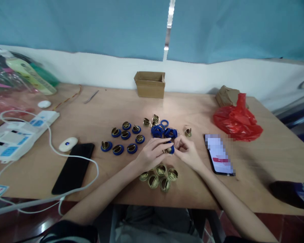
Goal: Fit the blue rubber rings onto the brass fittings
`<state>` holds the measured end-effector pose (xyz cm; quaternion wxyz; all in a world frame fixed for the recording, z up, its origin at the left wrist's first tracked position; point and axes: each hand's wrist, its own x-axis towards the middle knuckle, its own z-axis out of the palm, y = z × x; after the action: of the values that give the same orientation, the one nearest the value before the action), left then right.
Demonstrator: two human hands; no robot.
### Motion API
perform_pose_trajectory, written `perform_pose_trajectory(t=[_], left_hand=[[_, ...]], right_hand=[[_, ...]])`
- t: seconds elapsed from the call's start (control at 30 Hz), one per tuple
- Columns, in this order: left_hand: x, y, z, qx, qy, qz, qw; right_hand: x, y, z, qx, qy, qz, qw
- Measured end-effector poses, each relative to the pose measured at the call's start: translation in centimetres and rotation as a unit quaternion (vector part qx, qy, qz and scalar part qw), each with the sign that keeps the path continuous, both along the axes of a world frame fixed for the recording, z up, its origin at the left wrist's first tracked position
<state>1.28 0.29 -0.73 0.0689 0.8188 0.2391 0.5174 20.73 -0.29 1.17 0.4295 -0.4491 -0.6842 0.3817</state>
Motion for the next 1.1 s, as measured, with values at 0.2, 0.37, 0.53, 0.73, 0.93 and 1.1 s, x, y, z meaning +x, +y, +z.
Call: perform_pose_trajectory(t=[0.2,0.37,0.53,0.73,0.93,1.1], left_hand=[[0.1,-0.3,0.8,-0.035,0.004,0.004,0.999],[0.1,-0.2,0.9,-0.057,-0.007,0.004,0.998],[-0.1,0.3,0.4,-0.080,0.013,0.017,0.997],[-0.1,0.5,-0.6,-0.121,0.028,0.003,0.992],[-0.1,0.3,-0.7,-0.130,0.034,0.025,0.991],[-0.2,0.5,-0.9,-0.132,0.038,0.016,0.990]], right_hand=[[0.0,0.0,-0.2,-0.008,0.001,0.034,0.999],[0.0,0.0,0.1,-0.019,-0.001,0.013,1.000],[0.3,0.0,0.7,-0.019,0.007,-0.032,0.999],[0.0,-0.2,0.4,-0.023,0.000,-0.020,1.000],[-0.2,-0.4,0.1,-0.026,-0.008,-0.013,1.000],[-0.1,-0.4,0.2,-0.016,-0.019,-0.003,1.000]])
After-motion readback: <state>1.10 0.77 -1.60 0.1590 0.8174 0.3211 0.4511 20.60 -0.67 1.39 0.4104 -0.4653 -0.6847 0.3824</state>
